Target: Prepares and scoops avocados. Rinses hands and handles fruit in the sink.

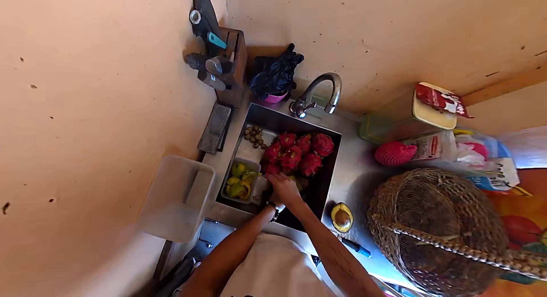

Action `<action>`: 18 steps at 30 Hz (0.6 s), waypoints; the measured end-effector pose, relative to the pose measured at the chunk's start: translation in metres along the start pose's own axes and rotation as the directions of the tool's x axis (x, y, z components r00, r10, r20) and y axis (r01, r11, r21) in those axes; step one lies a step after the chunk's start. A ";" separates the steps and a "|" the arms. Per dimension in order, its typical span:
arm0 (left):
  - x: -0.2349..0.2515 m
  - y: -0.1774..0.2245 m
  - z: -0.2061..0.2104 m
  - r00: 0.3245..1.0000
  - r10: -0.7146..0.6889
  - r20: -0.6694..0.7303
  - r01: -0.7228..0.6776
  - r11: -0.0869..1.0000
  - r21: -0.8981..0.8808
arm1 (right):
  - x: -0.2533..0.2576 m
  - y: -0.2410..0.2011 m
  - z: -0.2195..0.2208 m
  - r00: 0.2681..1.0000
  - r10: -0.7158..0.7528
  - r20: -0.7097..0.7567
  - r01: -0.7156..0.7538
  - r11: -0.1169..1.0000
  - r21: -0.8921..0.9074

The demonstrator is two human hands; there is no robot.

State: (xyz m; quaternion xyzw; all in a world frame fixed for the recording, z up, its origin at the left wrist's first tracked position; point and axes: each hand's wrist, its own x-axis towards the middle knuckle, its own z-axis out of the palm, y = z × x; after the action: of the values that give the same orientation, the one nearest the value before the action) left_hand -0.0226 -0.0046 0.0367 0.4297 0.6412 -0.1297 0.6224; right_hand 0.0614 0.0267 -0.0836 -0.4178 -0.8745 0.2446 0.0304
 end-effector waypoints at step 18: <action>0.150 -0.063 0.043 0.963 -0.127 -0.236 -0.268 -0.487 -0.831 | -0.025 0.009 -0.020 0.908 0.419 0.032 -0.394 0.823 0.408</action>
State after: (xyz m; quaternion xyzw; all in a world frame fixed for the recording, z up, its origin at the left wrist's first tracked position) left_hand -0.0165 -0.0141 -0.1318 -0.2623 0.4684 0.5808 0.6119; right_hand 0.0892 0.0209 -0.0658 -0.5859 -0.6941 0.4087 0.0892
